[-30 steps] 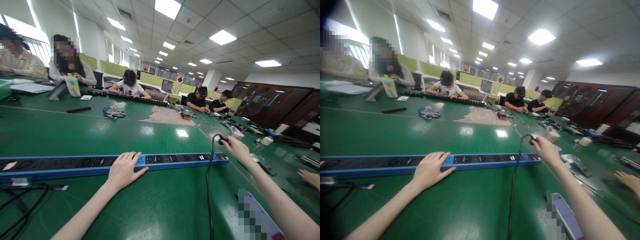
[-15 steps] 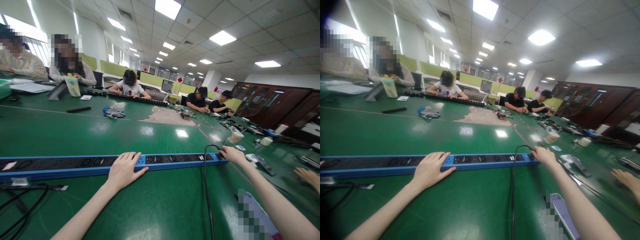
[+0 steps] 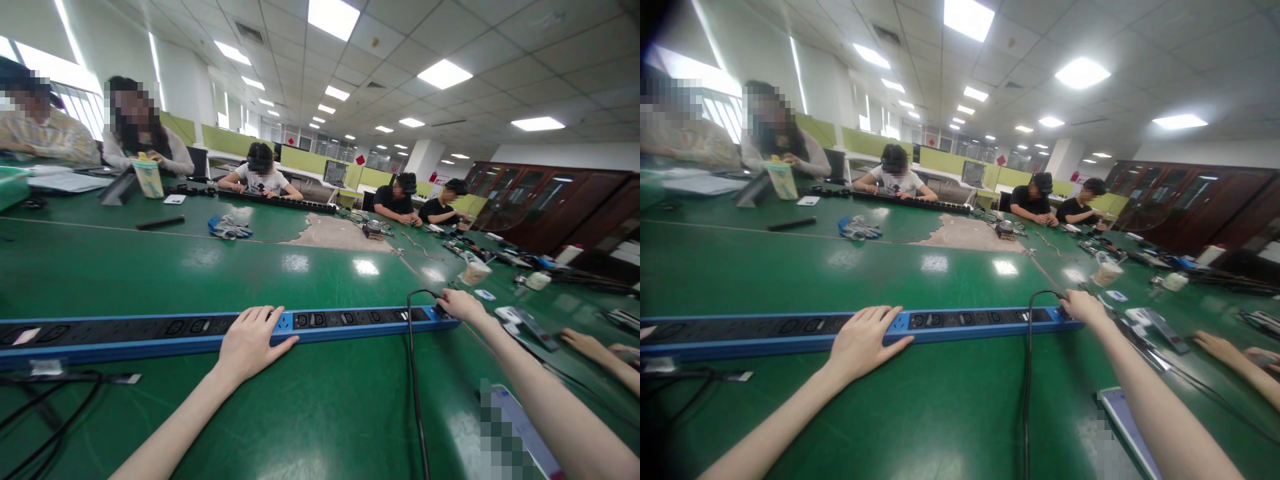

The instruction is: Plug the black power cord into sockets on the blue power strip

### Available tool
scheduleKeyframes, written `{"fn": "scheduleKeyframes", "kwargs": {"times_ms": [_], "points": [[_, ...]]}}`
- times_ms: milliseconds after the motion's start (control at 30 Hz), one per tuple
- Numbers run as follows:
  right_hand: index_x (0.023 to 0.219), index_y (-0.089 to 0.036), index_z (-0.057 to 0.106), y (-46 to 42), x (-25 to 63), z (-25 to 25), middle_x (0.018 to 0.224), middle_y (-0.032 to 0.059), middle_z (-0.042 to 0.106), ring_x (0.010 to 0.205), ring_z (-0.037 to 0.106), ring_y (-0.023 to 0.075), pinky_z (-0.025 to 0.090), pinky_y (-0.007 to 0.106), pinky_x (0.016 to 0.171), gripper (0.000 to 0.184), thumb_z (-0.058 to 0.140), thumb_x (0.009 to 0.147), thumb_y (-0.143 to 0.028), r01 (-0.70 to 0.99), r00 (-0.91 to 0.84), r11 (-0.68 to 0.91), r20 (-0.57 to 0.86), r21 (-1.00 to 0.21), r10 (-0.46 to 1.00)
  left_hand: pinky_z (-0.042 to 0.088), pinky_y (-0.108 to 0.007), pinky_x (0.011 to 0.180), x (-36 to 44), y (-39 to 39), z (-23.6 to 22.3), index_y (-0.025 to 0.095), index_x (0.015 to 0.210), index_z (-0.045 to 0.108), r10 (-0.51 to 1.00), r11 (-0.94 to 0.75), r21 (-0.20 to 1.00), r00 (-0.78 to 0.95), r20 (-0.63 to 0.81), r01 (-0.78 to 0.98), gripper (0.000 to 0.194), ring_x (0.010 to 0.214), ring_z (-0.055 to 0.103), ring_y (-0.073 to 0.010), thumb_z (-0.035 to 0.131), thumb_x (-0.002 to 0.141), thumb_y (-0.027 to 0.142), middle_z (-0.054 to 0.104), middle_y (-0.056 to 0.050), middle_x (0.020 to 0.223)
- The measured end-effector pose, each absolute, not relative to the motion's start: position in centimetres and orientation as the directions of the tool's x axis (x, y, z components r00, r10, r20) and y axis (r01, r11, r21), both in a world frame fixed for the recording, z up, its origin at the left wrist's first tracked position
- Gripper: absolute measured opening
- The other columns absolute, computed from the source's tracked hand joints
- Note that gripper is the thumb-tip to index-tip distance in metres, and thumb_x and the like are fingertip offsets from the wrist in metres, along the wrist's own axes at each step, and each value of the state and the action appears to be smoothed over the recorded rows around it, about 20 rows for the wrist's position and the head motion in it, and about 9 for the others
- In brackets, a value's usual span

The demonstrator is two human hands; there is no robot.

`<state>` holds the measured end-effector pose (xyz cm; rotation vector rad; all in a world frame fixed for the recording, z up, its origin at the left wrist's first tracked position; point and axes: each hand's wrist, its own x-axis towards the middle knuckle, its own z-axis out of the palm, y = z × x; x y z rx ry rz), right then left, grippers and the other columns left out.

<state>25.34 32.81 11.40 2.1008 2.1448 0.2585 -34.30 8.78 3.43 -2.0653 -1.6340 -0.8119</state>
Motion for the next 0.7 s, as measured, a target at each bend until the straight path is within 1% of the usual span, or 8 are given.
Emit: {"fn": "scheduleKeyframes", "kwargs": {"times_ms": [100,167,333,400,467,533,600,700], "points": [[0.088,-0.020,0.064,33.6,25.3,11.3,0.094,0.0140,0.074,0.091,0.071,0.0304,0.050,0.035,0.075,0.033,0.053,0.091,-0.051,0.967,-0.001,0.006,-0.021,0.254,1.000,0.047,-0.049,0.100,-34.3,8.8,3.5,0.019,0.132,0.065,0.748,-0.250,0.063,0.152,0.646,0.966,0.068,0.112,0.064,-0.0340,0.053,0.088,0.070,0.070,-0.016,0.118],[0.085,-0.019,0.064,33.8,25.6,11.2,0.089,0.0137,0.074,0.087,0.072,0.0288,0.051,0.033,0.074,0.031,0.055,0.091,-0.049,0.971,0.004,0.010,-0.060,0.240,0.998,0.047,-0.049,0.100,-34.3,8.8,3.6,0.019,0.132,0.065,0.747,-0.255,0.068,0.151,0.647,0.965,0.068,0.112,0.064,-0.0339,0.053,0.088,0.070,0.070,-0.016,0.118],[0.082,-0.017,0.064,34.2,26.6,10.9,0.073,0.0132,0.072,0.064,0.071,0.0235,0.052,0.030,0.062,0.035,0.047,0.097,-0.044,0.997,0.024,-0.008,-0.212,0.077,0.977,0.047,-0.049,0.101,-34.3,8.7,3.6,0.019,0.131,0.065,0.756,-0.252,0.074,0.149,0.637,0.965,0.068,0.112,0.064,-0.0339,0.054,0.088,0.069,0.069,-0.016,0.119],[0.083,-0.017,0.065,34.5,26.7,10.9,0.071,0.0128,0.072,0.063,0.071,0.0236,0.052,0.030,0.062,0.035,0.048,0.098,-0.044,0.998,0.011,0.004,-0.216,0.067,0.976,0.047,-0.049,0.101,-34.3,8.7,3.6,0.019,0.132,0.065,0.756,-0.249,0.068,0.150,0.637,0.966,0.067,0.112,0.064,-0.0340,0.053,0.088,0.069,0.069,-0.016,0.119],[0.082,-0.017,0.065,35.0,26.5,10.8,0.069,0.0119,0.072,0.066,0.072,0.0247,0.053,0.031,0.066,0.033,0.052,0.096,-0.043,0.994,-0.005,0.025,-0.174,0.111,0.985,0.047,-0.049,0.100,-34.2,8.7,3.6,0.020,0.132,0.065,0.750,-0.250,0.069,0.148,0.644,0.966,0.067,0.111,0.064,-0.0339,0.053,0.088,0.069,0.069,-0.016,0.118],[0.081,-0.017,0.065,35.4,26.3,10.8,0.067,0.0116,0.071,0.068,0.073,0.0254,0.054,0.032,0.068,0.032,0.053,0.095,-0.043,0.991,0.003,0.021,-0.179,0.133,0.984,0.048,-0.049,0.099,-34.2,8.7,3.7,0.020,0.131,0.065,0.742,-0.257,0.080,0.144,0.655,0.963,0.067,0.110,0.065,-0.0336,0.054,0.088,0.069,0.070,-0.015,0.117],[0.080,-0.017,0.064,35.6,26.4,10.6,0.066,0.0115,0.071,0.065,0.072,0.0251,0.054,0.032,0.066,0.033,0.051,0.097,-0.043,0.993,0.021,0.003,-0.211,0.114,0.977,0.049,-0.049,0.098,-34.2,8.7,3.8,0.020,0.130,0.066,0.735,-0.262,0.087,0.140,0.663,0.961,0.066,0.109,0.065,-0.0335,0.055,0.087,0.069,0.070,-0.015,0.116],[0.084,-0.018,0.061,35.4,27.1,10.3,0.068,0.0106,0.071,0.061,0.072,0.0234,0.055,0.030,0.062,0.031,0.050,0.098,-0.043,0.999,-0.014,0.024,-0.234,0.041,0.972,0.049,-0.050,0.098,-34.2,8.7,3.8,0.020,0.130,0.066,0.732,-0.264,0.086,0.141,0.667,0.961,0.065,0.109,0.065,-0.0337,0.055,0.088,0.068,0.071,-0.015,0.115]]}}
